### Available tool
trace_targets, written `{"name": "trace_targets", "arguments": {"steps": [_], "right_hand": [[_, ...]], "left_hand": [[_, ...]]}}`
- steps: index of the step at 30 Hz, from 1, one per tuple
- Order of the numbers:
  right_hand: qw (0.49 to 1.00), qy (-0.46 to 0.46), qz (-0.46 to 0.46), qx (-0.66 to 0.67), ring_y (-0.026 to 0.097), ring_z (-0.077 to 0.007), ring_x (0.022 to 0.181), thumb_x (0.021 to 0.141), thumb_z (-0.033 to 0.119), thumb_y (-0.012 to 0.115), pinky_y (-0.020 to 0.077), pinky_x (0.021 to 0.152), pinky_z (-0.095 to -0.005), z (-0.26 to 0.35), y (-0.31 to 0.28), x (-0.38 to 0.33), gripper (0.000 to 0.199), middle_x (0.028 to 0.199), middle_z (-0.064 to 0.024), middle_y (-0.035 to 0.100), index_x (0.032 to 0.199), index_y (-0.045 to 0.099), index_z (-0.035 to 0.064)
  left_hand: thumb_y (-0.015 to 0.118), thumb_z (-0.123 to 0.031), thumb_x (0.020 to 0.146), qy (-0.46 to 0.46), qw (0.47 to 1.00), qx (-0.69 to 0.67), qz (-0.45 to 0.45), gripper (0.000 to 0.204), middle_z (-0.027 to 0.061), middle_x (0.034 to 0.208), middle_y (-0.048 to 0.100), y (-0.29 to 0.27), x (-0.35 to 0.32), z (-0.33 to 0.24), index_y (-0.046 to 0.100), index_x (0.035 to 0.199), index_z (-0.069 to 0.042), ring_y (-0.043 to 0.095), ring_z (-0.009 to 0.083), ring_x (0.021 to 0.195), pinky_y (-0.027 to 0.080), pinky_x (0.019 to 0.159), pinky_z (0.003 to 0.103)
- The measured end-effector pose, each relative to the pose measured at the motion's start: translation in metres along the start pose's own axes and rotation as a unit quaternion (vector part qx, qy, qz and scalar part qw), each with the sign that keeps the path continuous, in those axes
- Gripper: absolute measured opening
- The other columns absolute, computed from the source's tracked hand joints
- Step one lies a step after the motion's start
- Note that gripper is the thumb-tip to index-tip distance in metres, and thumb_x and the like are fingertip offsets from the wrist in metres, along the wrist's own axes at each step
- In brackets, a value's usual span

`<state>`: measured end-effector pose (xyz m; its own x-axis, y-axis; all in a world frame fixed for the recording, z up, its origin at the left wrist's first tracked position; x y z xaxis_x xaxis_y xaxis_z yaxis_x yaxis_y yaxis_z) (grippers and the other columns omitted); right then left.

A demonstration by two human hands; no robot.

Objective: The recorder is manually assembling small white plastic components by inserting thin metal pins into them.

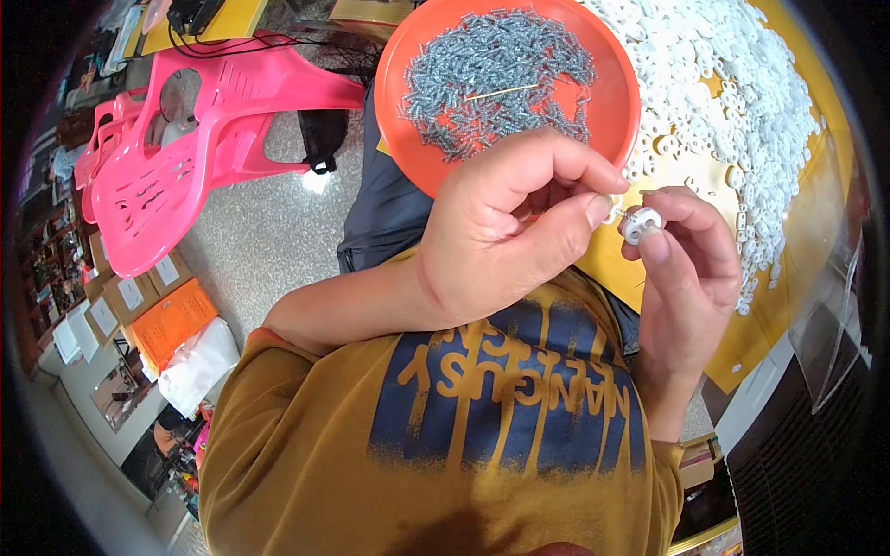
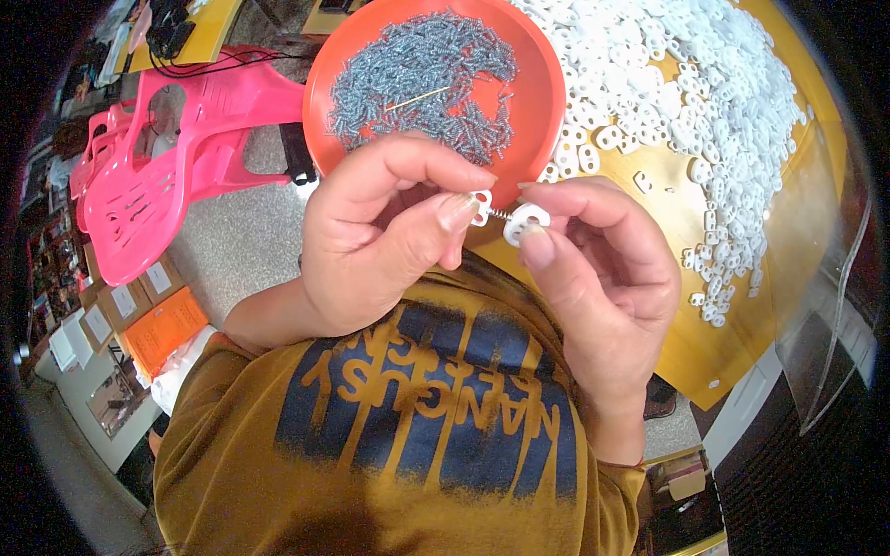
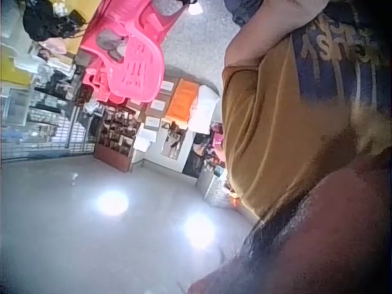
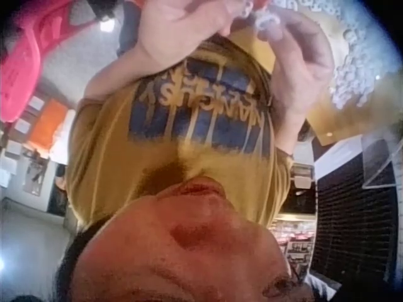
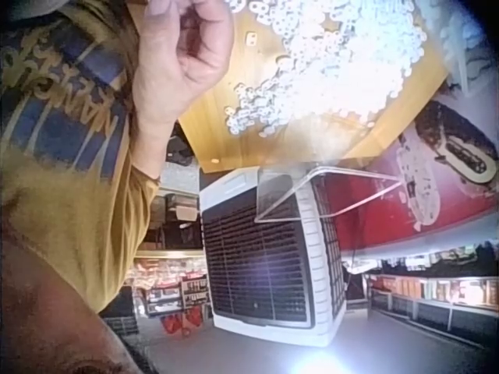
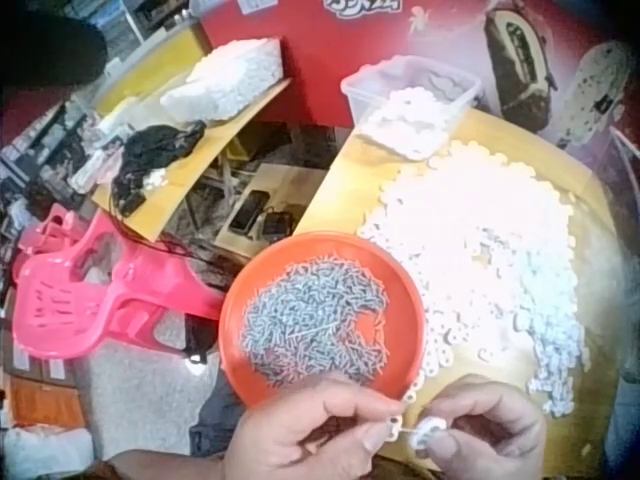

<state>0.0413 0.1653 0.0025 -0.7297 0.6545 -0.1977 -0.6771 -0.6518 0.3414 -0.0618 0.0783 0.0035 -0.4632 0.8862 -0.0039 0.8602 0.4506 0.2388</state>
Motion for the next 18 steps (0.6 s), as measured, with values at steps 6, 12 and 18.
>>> {"name": "trace_targets", "arguments": {"steps": [6, 12, 18], "right_hand": [[0.995, -0.055, 0.025, -0.08, 0.05, -0.0087, 0.074, 0.075, -0.006, 0.055, 0.0403, 0.068, -0.0194, 0.004, 0.0, 0.0, 0.019, 0.087, -0.0058, 0.055, 0.093, 0.056, -0.0051], [0.998, 0.04, 0.022, 0.044, 0.053, -0.0095, 0.07, 0.075, 0.0, 0.057, 0.0423, 0.064, -0.0197, -0.006, -0.004, 0.001, 0.018, 0.086, -0.0072, 0.057, 0.093, 0.056, -0.0045], [0.998, 0.034, 0.021, 0.041, 0.054, -0.0101, 0.071, 0.075, 0.002, 0.057, 0.043, 0.064, -0.0203, -0.005, -0.004, 0.002, 0.018, 0.087, -0.0082, 0.057, 0.092, 0.057, -0.0042]], "left_hand": [[0.049, -0.001, 0.083, 0.0, 1.0, 0.028, 0.007, 0.014, 0.0038, 0.08, 0.052, 0.002, -0.001, -0.001, 0.051, 0.097, 0.002, 0.048, 0.0035, 0.061, 0.04, 0.054, 0.016], [0.048, 0.0, 0.083, -0.015, 0.999, -0.034, -0.001, 0.014, 0.0038, 0.08, 0.052, 0.0, -0.001, 0.0, 0.051, 0.097, 0.002, 0.048, 0.0036, 0.061, 0.04, 0.054, 0.016], [0.048, -0.002, 0.084, -0.024, 0.999, -0.037, 0.001, 0.015, 0.0033, 0.081, 0.052, 0.002, -0.002, 0.001, 0.051, 0.098, 0.002, 0.047, 0.0033, 0.061, 0.04, 0.055, 0.016]]}}
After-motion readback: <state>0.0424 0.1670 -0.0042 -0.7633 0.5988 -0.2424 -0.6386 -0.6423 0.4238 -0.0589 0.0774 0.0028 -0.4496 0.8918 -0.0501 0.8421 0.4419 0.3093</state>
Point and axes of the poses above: each hand's wrist, its own x-axis towards the middle knuckle, its own y-axis out of the palm, z = x × y, the point moved 7 cm from there along x, towards the middle knuckle
